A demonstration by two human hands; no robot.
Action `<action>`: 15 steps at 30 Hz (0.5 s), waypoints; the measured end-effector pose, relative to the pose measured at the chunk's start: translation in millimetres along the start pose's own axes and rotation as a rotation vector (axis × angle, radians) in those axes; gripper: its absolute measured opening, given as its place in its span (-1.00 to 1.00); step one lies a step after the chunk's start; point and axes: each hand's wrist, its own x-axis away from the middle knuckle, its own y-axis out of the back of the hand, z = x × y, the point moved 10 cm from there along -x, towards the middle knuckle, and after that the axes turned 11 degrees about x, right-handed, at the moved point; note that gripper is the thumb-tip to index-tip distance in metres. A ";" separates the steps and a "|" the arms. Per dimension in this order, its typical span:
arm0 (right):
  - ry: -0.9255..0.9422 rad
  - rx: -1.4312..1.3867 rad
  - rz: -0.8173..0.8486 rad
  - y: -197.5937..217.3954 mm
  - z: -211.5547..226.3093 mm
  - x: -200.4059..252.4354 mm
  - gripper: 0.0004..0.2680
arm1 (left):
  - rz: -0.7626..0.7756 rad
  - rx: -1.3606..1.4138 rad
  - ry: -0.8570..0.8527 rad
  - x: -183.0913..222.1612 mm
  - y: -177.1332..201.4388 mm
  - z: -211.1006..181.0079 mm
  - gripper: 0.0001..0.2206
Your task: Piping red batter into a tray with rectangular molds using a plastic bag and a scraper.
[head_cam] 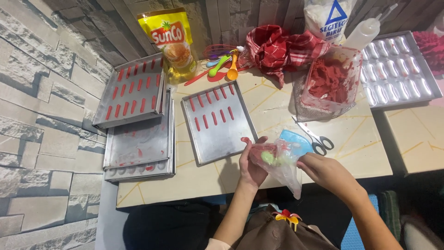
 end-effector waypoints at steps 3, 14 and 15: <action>-0.073 -0.103 0.052 -10.3 -13.4 4.9 -0.87 | -0.011 -0.009 -0.012 -12.9 15.4 -1.2 -0.51; -0.408 -0.169 0.195 -17.6 -112.6 55.9 -0.69 | -0.197 -0.098 -0.373 8.6 5.6 -109.3 -0.47; -0.412 -0.170 0.189 1.2 -114.2 48.4 -0.69 | -0.193 -0.102 -0.368 7.7 19.1 -118.9 -0.47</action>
